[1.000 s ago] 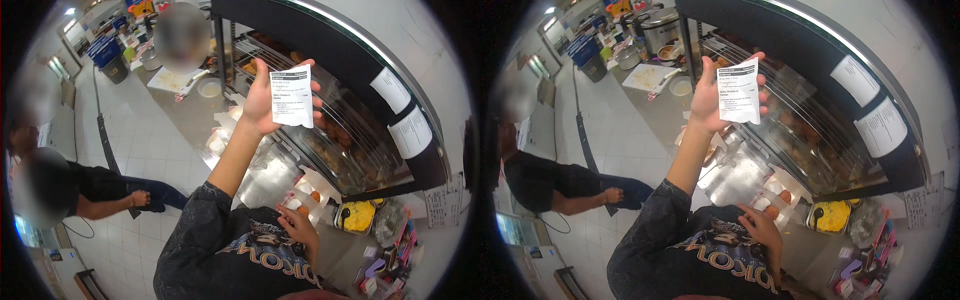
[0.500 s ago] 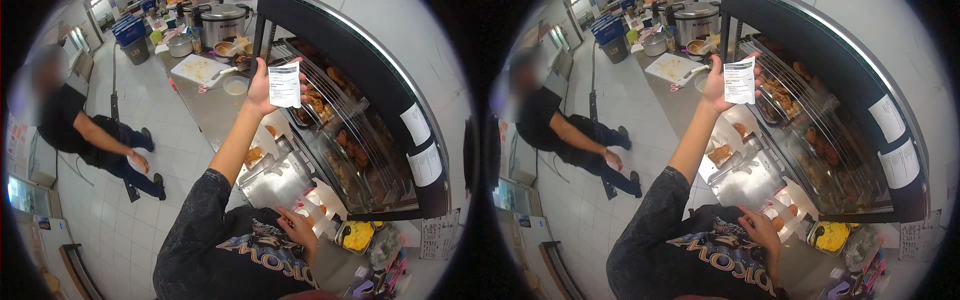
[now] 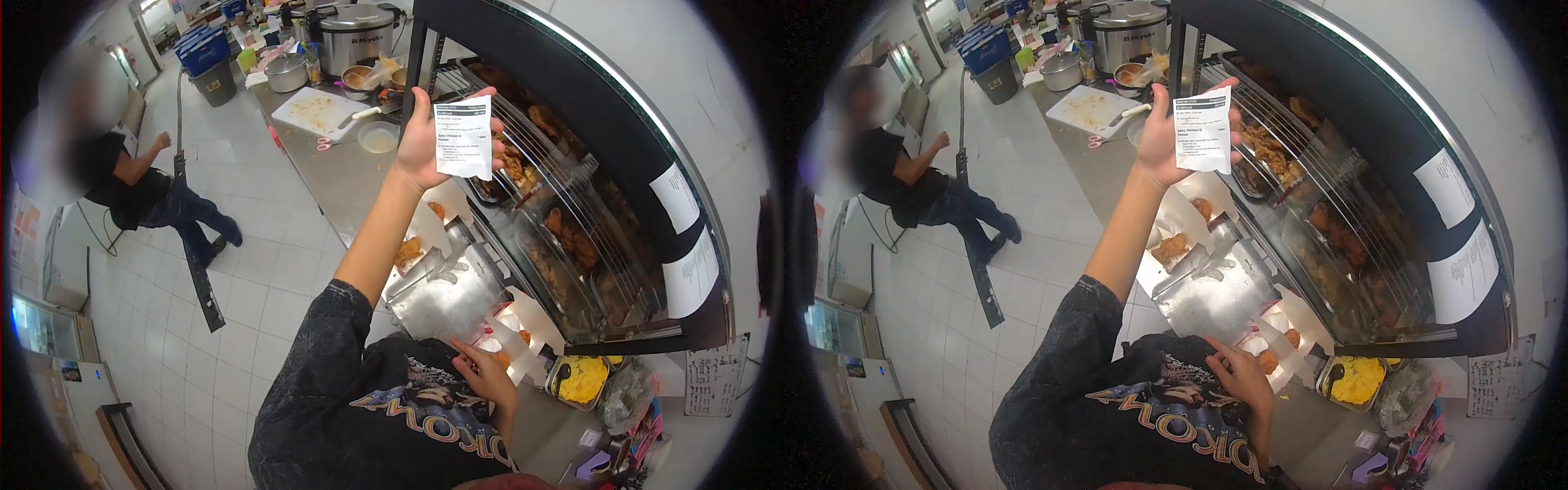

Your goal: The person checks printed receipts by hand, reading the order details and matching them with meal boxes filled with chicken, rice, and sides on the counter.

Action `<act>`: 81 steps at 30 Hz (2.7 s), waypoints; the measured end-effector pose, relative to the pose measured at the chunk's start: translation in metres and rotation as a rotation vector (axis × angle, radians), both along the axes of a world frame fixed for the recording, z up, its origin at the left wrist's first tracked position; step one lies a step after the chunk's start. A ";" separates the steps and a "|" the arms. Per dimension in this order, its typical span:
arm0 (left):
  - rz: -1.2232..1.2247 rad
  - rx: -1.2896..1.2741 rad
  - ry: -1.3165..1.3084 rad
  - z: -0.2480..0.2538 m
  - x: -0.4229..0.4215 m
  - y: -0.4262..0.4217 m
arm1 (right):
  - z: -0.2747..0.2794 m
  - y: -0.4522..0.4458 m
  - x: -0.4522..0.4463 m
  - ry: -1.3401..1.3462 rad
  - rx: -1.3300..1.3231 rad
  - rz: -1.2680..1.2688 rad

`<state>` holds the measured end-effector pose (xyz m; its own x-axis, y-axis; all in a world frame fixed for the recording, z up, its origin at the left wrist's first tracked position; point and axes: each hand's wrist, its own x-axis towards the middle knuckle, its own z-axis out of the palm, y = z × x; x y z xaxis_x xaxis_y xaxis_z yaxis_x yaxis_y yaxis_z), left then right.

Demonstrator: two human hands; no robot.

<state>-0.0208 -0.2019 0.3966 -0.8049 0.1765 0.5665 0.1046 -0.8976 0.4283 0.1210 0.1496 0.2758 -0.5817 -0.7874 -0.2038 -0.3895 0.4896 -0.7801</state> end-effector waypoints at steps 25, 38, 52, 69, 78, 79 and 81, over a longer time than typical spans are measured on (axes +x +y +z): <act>0.012 0.066 -0.010 0.002 -0.003 0.005 | -0.009 -0.003 -0.016 -0.002 0.029 0.006; -0.191 0.118 0.072 0.026 0.029 0.028 | -0.007 -0.008 -0.013 -0.035 0.054 -0.001; -0.205 0.081 0.123 0.035 0.040 0.028 | 0.032 -0.061 -0.208 0.193 -0.306 -0.492; -0.185 0.080 0.123 0.037 0.050 0.021 | 0.000 -0.152 -0.277 0.236 -0.390 -0.275; -0.081 0.031 0.083 0.045 0.055 0.025 | 0.022 -0.227 -0.299 0.308 -0.283 -0.083; -0.081 0.021 0.080 0.046 0.055 0.025 | 0.025 -0.226 -0.299 0.303 -0.278 -0.078; -0.071 0.012 0.067 0.046 0.058 0.025 | 0.031 -0.223 -0.303 0.298 -0.262 -0.068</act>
